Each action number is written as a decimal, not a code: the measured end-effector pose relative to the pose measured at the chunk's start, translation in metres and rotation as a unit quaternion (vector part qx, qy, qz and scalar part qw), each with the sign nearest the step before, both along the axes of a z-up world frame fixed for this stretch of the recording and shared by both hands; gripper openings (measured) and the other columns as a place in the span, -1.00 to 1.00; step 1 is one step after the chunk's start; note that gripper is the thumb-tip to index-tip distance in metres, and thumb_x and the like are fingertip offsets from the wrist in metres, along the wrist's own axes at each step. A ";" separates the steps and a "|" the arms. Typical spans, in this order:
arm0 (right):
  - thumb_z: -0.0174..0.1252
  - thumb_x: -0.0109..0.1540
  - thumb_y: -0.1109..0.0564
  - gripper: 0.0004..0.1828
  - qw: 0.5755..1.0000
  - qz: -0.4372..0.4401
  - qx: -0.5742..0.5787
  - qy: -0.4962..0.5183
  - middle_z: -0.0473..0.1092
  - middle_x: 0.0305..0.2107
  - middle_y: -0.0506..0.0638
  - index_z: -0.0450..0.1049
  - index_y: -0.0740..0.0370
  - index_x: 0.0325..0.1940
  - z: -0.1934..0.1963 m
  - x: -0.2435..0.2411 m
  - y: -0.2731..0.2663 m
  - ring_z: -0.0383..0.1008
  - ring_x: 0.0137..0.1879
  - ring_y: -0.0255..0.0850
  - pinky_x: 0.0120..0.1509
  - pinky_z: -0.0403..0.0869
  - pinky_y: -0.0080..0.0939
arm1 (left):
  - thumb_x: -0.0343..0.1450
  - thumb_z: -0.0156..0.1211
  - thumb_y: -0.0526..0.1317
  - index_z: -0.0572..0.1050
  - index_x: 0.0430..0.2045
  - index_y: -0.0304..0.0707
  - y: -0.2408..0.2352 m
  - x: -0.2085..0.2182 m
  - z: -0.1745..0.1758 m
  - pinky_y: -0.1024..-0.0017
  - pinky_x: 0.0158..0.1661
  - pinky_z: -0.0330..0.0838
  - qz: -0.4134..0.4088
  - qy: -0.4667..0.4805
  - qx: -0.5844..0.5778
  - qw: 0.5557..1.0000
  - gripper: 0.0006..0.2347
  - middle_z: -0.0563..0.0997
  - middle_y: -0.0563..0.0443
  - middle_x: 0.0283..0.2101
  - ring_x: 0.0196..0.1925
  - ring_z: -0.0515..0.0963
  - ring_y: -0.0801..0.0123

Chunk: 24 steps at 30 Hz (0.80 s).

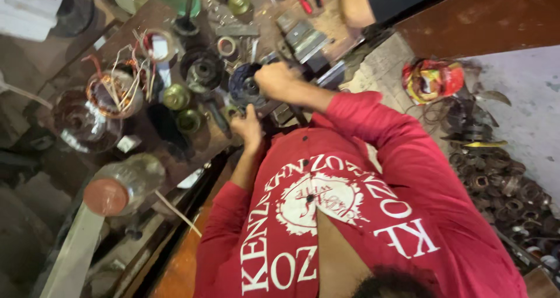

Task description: The person uses a hammer to repeatedly strike a cylindrical motor component held in their left hand. They rotate the component to hit different areas while working at a cluttered bench.

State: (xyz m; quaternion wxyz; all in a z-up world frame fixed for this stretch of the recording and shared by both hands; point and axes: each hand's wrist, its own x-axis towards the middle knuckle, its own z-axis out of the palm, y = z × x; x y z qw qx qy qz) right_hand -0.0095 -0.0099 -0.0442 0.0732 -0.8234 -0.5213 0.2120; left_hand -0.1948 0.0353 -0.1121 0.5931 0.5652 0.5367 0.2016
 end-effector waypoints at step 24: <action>0.35 0.27 0.08 -0.57 0.888 -0.281 0.299 0.206 0.53 -0.14 0.14 0.52 0.34 0.15 0.062 -0.010 -0.141 0.52 -0.11 -0.13 0.00 0.49 -0.16 | 0.44 0.32 -0.24 0.53 -0.53 -0.37 -0.021 -0.003 0.055 0.52 -0.52 0.33 -0.205 -0.100 -0.036 0.973 -0.81 0.52 0.14 -0.56 -0.56 0.45 0.58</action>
